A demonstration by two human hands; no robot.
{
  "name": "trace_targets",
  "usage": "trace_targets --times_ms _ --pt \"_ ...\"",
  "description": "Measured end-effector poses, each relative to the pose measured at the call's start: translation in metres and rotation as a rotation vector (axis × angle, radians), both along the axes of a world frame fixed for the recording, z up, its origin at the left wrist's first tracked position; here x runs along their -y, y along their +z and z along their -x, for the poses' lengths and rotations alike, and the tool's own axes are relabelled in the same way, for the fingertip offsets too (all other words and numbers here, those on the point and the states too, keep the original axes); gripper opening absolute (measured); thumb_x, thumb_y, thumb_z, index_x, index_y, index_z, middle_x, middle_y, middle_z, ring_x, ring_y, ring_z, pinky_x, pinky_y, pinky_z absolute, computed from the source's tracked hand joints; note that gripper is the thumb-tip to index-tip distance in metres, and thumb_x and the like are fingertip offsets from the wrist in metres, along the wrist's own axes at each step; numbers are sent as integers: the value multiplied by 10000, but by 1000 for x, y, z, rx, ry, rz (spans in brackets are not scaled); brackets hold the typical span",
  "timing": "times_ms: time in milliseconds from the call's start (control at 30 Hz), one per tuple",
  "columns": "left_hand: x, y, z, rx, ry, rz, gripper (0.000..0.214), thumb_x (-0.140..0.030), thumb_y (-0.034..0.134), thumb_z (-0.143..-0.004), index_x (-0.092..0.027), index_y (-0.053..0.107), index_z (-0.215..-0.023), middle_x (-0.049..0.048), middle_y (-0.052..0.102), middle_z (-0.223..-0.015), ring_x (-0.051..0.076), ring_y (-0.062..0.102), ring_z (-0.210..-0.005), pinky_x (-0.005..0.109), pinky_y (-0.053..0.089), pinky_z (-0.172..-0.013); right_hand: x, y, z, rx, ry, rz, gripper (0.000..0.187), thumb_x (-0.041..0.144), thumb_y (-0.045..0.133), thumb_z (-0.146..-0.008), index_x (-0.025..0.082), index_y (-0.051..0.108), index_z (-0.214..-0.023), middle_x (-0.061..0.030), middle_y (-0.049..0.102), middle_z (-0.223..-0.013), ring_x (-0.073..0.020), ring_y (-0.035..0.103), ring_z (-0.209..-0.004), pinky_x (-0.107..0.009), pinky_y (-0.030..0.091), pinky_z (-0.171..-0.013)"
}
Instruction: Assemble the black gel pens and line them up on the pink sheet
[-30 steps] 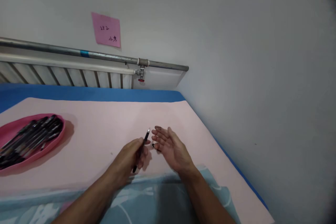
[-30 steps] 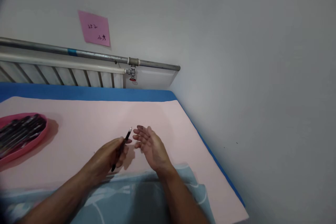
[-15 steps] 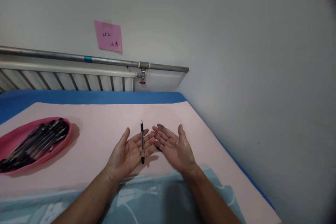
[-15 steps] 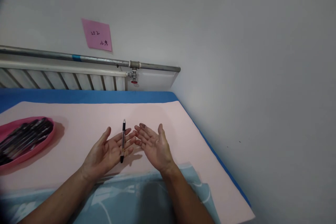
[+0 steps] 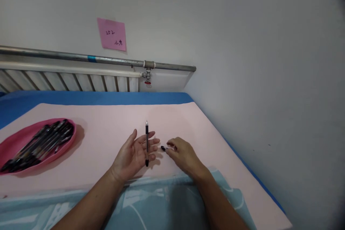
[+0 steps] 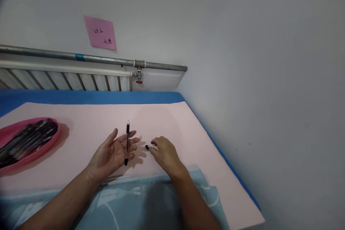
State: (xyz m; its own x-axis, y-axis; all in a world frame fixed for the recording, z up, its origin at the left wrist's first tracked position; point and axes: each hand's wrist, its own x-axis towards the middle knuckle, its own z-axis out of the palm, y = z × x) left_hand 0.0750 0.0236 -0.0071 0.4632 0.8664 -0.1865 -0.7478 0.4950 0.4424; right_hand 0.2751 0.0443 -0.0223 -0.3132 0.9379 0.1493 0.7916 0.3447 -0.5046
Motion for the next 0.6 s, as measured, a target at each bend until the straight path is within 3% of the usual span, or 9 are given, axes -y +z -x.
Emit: trace_targets --times_ms 100,200,267,367,433,533,600 --pt "0 -2 -1 -88 4 -5 398 -408 436 -842 -102 566 -1062 92 620 -809 111 535 -572 223 395 -484 3 -3 6 169 55 -5 109 157 495 -766 175 594 -806 -39 580 -804 -146 502 -772 -242 335 -672" --pt "1 -4 -4 -232 12 -41 311 -353 499 -817 -117 581 -1004 29 577 -693 45 402 -428 177 276 -385 3 -5 10 97 28 26 99 151 484 -763 166 580 -779 -35 571 -769 -143 496 -741 -251 339 -667" --pt "4 -4 -6 -330 8 -88 287 -350 512 -806 -126 585 -971 8 553 -654 32 351 -392 170 233 -359 1 -4 11 -159 -36 90 133 170 491 -755 175 582 -853 -15 561 -728 -133 497 -676 -251 359 -629" --pt "9 -3 -11 -457 -54 -131 291 -379 515 -795 -139 581 -946 -10 538 -619 27 325 -355 166 197 -329 -1 3 11 -718 -137 207 306 231 509 -757 206 523 -1061 15 562 -705 -115 501 -567 -247 392 -537" --pt "13 -2 -15 -521 -97 -155 295 -386 525 -786 -137 582 -934 -14 538 -605 23 327 -338 163 184 -316 -2 9 12 -1030 -162 238 341 254 536 -745 207 503 -1081 14 579 -704 -116 518 -547 -248 410 -509" --pt "17 -2 -19 -580 -129 -192 284 -381 537 -779 -130 587 -904 -19 532 -583 14 319 -321 160 171 -311 -1 18 14 -1327 -180 251 303 234 582 -711 186 519 -1003 -4 607 -705 -124 551 -582 -242 429 -507" --pt "18 -2 -20 -597 -146 -201 266 -370 537 -781 -134 587 -892 -25 527 -574 7 298 -313 161 156 -312 0 21 16 -1412 -194 255 282 218 595 -701 179 524 -970 -7 612 -689 -123 557 -587 -231 430 -499"
